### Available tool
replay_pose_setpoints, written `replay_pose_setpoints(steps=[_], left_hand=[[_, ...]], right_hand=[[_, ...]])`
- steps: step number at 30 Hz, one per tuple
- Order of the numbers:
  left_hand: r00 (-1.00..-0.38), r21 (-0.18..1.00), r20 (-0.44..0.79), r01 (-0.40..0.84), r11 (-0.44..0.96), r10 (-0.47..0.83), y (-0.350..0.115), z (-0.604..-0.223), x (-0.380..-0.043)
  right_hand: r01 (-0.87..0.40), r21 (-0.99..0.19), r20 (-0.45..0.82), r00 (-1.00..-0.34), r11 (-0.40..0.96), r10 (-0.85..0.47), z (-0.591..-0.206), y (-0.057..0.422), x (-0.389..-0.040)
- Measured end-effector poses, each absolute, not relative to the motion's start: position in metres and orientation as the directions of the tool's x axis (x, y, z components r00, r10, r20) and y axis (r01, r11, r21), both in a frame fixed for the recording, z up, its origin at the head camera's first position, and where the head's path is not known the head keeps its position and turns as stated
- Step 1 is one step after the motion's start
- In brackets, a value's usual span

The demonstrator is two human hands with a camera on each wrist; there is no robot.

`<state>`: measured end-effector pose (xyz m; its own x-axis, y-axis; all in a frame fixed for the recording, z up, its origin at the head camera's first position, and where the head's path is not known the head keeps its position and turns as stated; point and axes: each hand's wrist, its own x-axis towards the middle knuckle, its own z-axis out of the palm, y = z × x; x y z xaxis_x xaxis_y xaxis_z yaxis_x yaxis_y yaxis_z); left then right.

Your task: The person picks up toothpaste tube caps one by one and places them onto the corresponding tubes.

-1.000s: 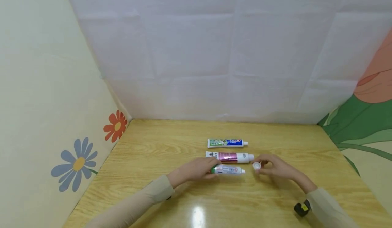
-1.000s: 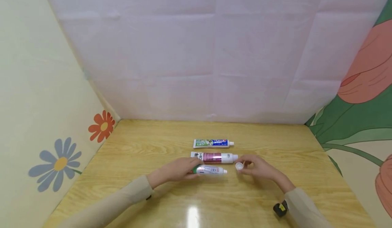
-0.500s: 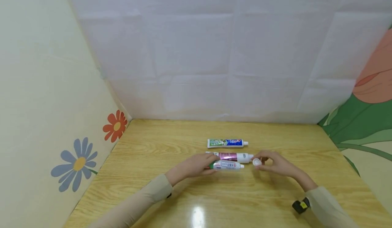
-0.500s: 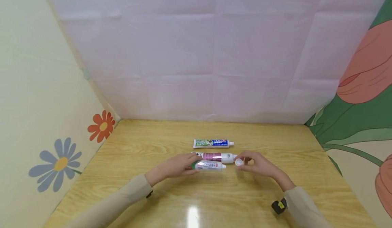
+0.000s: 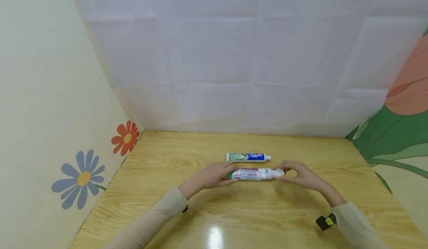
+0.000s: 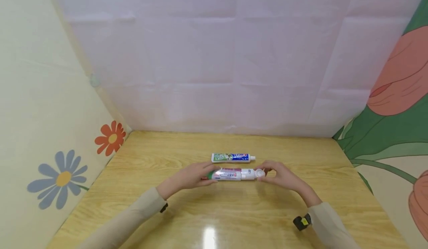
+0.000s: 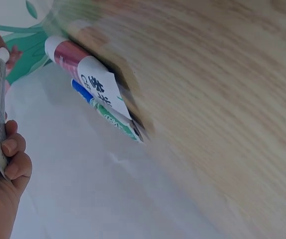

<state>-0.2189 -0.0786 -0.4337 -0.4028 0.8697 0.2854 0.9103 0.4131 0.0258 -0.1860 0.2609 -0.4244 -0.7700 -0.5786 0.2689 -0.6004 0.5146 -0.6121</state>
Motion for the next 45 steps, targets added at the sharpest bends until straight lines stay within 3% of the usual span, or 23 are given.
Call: replay_pose_setpoints(steps=[8, 13, 23, 32, 45], left_hand=[[-0.327, -0.022, 0.378, 0.932, 0.361, 0.866, -0.081, -0.431, -0.224], [-0.32, -0.022, 0.393, 0.934, 0.357, 0.862, -0.082, -0.425, -0.225], [-0.245, -0.066, 0.479, 0.947, 0.313, 0.843, -0.081, -0.418, -0.228], [-0.222, -0.081, 0.505, 0.95, 0.301, 0.834, -0.08, -0.413, -0.23], [-0.161, -0.146, 0.57, 0.945, 0.292, 0.806, -0.076, -0.403, -0.236]], right_hand=[[-0.613, -0.597, 0.307, -0.77, 0.517, -0.559, -0.433, 0.265, -0.196], [-0.585, -0.619, 0.314, -0.796, 0.524, -0.517, -0.428, 0.263, -0.199], [-0.586, -0.607, 0.321, -0.798, 0.537, -0.51, -0.42, 0.259, -0.201], [-0.597, -0.59, 0.344, -0.795, 0.543, -0.5, -0.417, 0.257, -0.2], [-0.596, -0.588, 0.358, -0.798, 0.546, -0.485, -0.376, 0.24, -0.179]])
